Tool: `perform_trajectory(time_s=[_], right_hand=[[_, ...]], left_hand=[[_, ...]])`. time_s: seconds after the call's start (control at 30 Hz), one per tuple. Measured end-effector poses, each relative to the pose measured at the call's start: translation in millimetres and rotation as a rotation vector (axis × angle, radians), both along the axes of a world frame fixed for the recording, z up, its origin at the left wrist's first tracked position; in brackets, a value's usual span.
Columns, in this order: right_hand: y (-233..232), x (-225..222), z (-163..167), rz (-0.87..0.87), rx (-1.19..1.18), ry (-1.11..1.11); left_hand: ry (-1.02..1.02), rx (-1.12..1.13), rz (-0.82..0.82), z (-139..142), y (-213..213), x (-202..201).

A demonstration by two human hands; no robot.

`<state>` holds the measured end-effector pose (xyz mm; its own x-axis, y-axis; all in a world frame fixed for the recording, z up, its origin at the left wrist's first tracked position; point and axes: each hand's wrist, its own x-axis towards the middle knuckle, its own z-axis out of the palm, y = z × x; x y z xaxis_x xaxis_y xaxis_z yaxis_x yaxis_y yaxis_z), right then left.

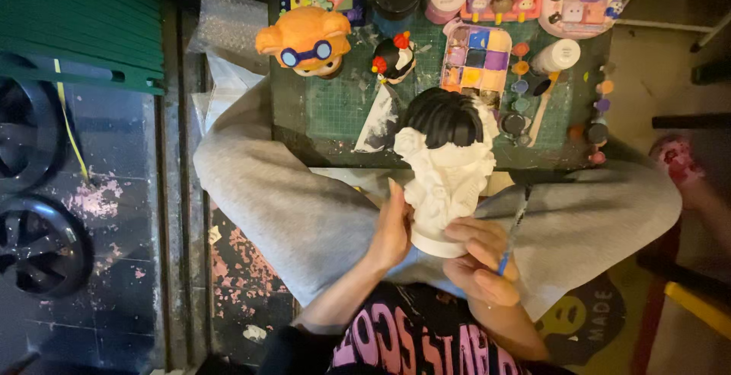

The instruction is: The person sits on the floor with a plaster bust figurine on their lap and paints its hair black using a small brush, dipping the brush into a paint palette on the table and rotating the figurine to reach different sides.

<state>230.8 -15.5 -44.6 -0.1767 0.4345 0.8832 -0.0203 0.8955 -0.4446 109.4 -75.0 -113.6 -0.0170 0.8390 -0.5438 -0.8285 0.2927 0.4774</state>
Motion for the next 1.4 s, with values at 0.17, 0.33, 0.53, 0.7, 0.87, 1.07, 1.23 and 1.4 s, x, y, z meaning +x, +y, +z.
perform_trajectory(time_s=[0.17,0.33,0.53,0.7,0.87,1.07,1.23,1.4], right_hand=[[-10.8,13.7,-23.6,-0.216,-0.046,0.010],[9.0,0.1,-12.3,-0.343,0.090,0.214],[2.1,41.7,26.6,-0.043,-0.150,-0.117],[-22.4,34.9,-11.0,-0.414,-0.208,0.253],[-12.9,27.0,-17.0,-0.305,-0.120,0.460],[-5.2,0.2,-10.0,-0.309,-0.173,0.553],[-9.7,-8.1,-20.3,-0.363,-0.096,0.680],[-23.7,6.2,-18.2,-0.702,-0.354,0.381]], left_hand=[[-0.129,-0.052,0.056,12.3,0.5,11.9],[-0.198,0.010,0.082,25.9,2.6,24.5],[-0.418,0.151,-0.058,52.3,5.5,41.1],[-0.759,0.262,-0.164,49.9,20.3,44.5],[-0.748,0.406,-0.323,17.6,34.5,49.9],[-0.716,0.334,-0.360,-10.4,38.7,48.2],[-0.678,0.321,-0.359,-6.7,34.1,35.5],[-0.654,0.298,-0.382,8.6,21.3,27.2]])
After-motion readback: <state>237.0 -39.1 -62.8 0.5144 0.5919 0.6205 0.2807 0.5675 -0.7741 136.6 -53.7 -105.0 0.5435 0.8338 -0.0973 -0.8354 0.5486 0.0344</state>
